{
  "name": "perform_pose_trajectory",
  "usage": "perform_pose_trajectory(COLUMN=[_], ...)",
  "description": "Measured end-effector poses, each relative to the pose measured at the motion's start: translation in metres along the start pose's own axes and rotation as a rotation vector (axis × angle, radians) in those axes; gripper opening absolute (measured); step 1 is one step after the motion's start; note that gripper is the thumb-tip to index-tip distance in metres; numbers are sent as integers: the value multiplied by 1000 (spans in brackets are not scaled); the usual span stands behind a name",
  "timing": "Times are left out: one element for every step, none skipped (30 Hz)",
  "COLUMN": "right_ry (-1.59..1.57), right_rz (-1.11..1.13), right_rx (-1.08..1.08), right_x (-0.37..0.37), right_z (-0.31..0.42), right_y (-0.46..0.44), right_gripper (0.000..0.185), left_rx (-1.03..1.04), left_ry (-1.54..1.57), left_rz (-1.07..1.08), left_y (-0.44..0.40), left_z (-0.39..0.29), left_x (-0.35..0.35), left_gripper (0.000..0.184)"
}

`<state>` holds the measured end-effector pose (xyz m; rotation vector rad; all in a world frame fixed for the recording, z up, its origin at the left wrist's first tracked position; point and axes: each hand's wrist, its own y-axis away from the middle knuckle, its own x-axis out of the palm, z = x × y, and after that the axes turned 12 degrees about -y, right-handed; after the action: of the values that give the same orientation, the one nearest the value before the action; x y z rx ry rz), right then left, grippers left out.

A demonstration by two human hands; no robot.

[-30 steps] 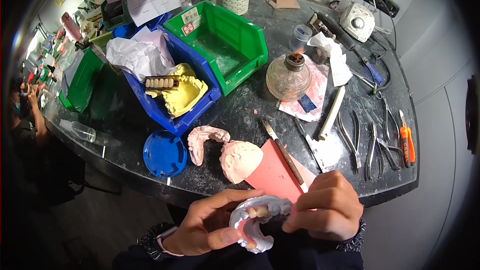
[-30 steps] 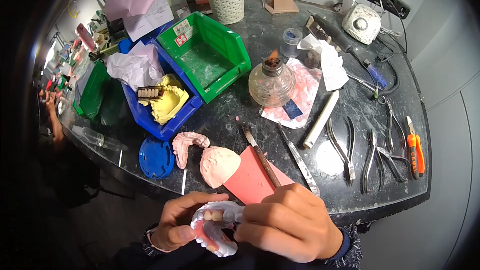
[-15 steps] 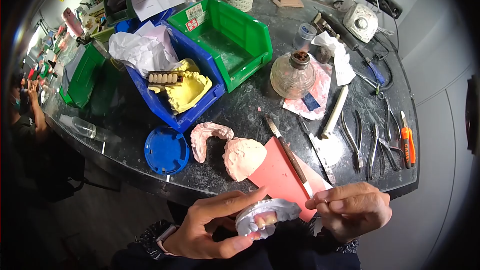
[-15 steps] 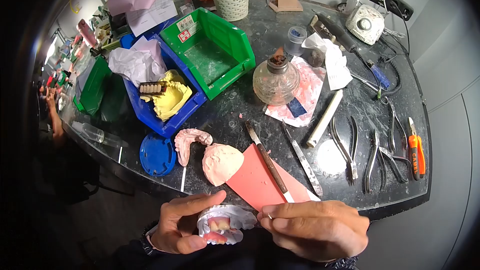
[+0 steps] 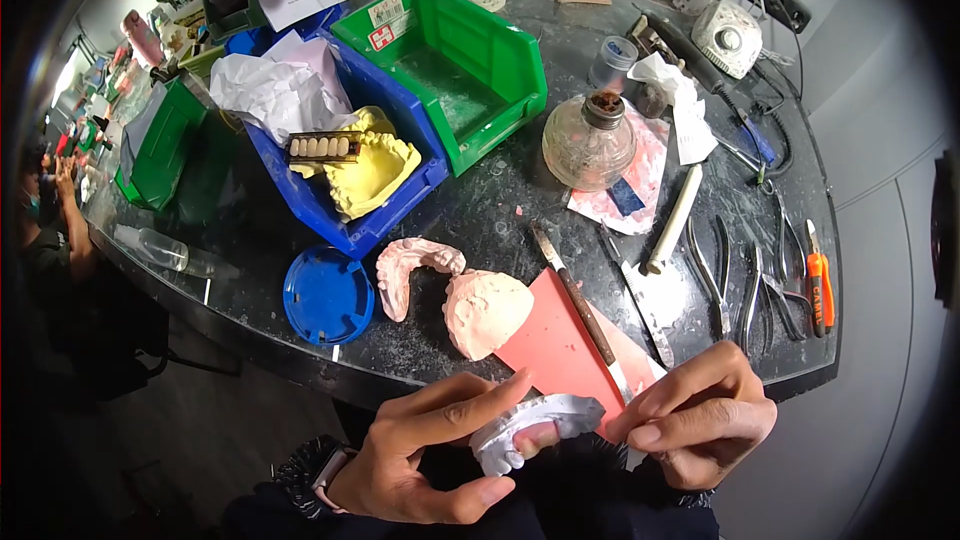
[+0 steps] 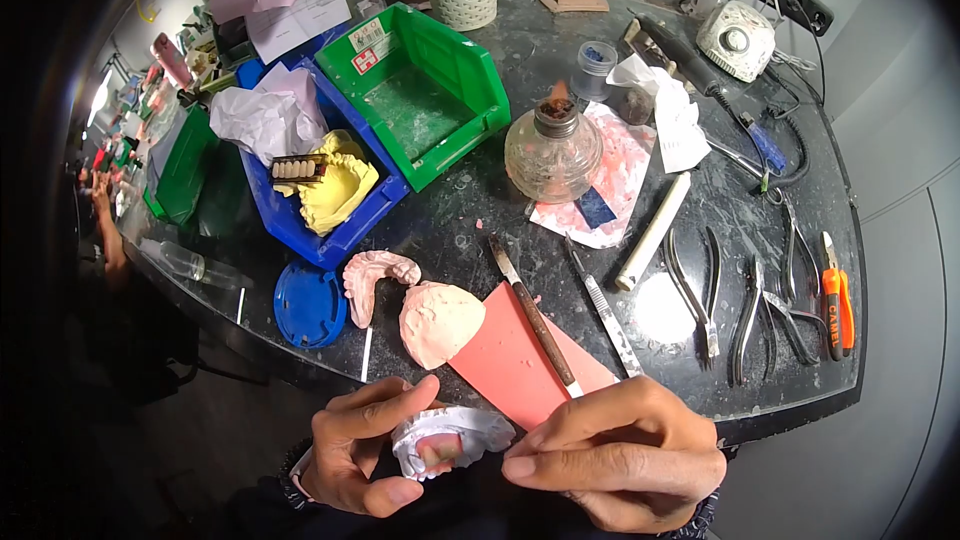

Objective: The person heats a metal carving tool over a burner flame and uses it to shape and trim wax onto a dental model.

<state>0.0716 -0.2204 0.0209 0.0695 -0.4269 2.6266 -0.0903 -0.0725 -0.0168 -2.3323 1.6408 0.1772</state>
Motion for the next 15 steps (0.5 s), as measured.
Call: perform_pose_trajectory(right_ry=[67, 134, 201, 233, 266, 298, 325, 352, 379, 364, 349, 334, 365, 395, 426], right_rz=[56, 111, 167, 176, 185, 194, 181, 168, 155, 143, 131, 120, 85, 52, 17], right_rx=[-38, -76, -114, -124, -134, -143, -140, -137, -133, -162, -191, -220, -199, -177, -155], right_x=[-2, -6, -8, -9, -9, -9, -8, -7, -6, -5, -5, -5, -4, -4, -4], right_z=[-1, -2, -4, -5, -6, -7, -7, -8, -8, -10, -14, -16, -14, -12, -10], right_y=[-1, -4, -6, -7, -8, -8, -8, -8, -8, -8, -7, -6, -5, -4, -3], right_gripper=[14, 14, 14, 13, 13, 12, 12, 12, 13, 13, 13, 13, 14, 15, 16], left_rx=[0, -2, -4, -7, 1, 10, 19, 34, 50, 65, 78, 90, 103, 115, 128], left_ry=[-5, -8, -11, -13, -28, -43, -58, -77, -96, -115, -133, -152, -170, -182, -194], left_rz=[-5, -13, -21, -29, -32, -35, -38, -40, -42, -44, -47, -51, -54, -66, -77], left_y=[0, 0, 0, 0, -1, -1, -2, -3, -4, -5, -5, -6, -6, -6, -5], left_z=[0, 0, 0, 0, 0, 0, 0, -1, -1, -1, -1, -1, -1, 0, 3], left_x=[0, 1, 2, 2, 3, 3, 3, 3, 3, 3, 3, 3, 3, 4, 5], left_gripper=[59, 59, 59, 59, 60, 60, 60, 60, 60, 59, 59, 59, 59, 61, 63])
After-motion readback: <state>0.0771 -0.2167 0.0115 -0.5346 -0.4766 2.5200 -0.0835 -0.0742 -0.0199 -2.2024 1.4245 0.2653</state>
